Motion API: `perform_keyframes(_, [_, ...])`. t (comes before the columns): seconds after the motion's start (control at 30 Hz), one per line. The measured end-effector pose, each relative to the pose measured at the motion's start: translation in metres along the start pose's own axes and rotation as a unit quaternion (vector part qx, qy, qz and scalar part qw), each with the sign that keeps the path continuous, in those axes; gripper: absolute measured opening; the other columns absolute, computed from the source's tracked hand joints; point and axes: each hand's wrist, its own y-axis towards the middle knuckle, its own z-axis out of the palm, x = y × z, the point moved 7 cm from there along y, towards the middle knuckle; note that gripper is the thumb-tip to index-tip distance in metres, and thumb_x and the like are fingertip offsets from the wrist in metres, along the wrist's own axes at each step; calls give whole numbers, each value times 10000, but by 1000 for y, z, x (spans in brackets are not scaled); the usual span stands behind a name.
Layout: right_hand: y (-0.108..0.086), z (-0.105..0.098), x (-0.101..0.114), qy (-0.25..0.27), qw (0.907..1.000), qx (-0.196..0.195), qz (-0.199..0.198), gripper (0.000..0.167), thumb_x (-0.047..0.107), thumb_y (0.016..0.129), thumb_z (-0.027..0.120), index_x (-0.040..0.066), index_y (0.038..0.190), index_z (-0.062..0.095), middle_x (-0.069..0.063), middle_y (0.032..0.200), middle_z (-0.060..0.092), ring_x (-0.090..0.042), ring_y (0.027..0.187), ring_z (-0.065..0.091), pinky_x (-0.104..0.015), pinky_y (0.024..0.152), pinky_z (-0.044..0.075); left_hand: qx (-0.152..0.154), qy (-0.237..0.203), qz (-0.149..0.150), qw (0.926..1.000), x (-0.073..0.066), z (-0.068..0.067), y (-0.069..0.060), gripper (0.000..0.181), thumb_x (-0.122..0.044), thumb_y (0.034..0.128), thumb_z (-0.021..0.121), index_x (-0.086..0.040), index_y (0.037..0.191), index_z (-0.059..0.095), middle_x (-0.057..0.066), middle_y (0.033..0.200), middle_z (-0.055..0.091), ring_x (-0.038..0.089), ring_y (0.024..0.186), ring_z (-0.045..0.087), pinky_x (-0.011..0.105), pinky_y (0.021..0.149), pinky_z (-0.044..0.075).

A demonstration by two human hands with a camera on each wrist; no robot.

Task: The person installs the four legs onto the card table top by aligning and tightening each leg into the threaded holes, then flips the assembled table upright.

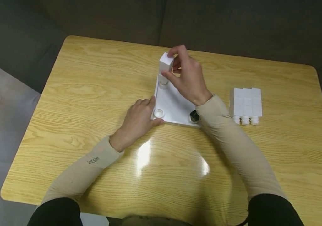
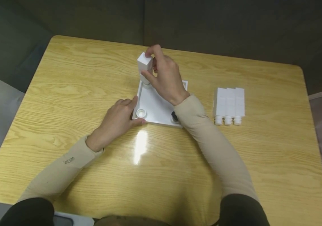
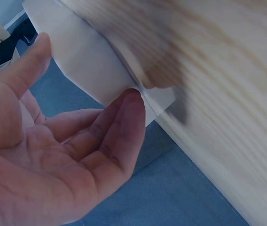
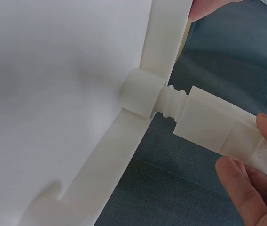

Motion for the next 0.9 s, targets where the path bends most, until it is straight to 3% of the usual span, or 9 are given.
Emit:
perform_keyframes(0.2, [-1,2,1,-109,9998,150,-53,482,59,957,860,-26,1285,517,-206,942,672,-328,848,690,-419,790,598,57,4,-45,10000,1,1,0,947,-430,936,867,172,1547,465,297,1360,680,421,1178,663,500,1022,557])
perform_keyframes(0.37, [-1,5,-2,-198,9988,373,230,485,75,978,840,-13,1311,498,-192,943,673,-315,842,665,-361,775,538,84,-9,-74,9999,1,1,0,953,-434,937,865,168,1552,459,295,1366,678,420,1189,659,497,1032,551])
perform_keyframes(0.67, [0,5,-3,-441,9961,596,476,623,156,974,866,6,1497,563,-176,1021,722,-317,835,641,-360,723,482,75,13,-64,10000,0,1,-1,951,-435,936,867,168,1550,462,288,1346,686,399,1147,666,480,994,569])
perform_keyframes(0.9, [1,2,-6,-483,9938,671,747,640,213,910,922,-12,1424,614,-176,1004,727,-322,842,660,-358,725,479,30,1,-17,10000,1,0,0,946,-428,936,867,171,1546,463,288,1325,694,396,1130,673,474,970,579])
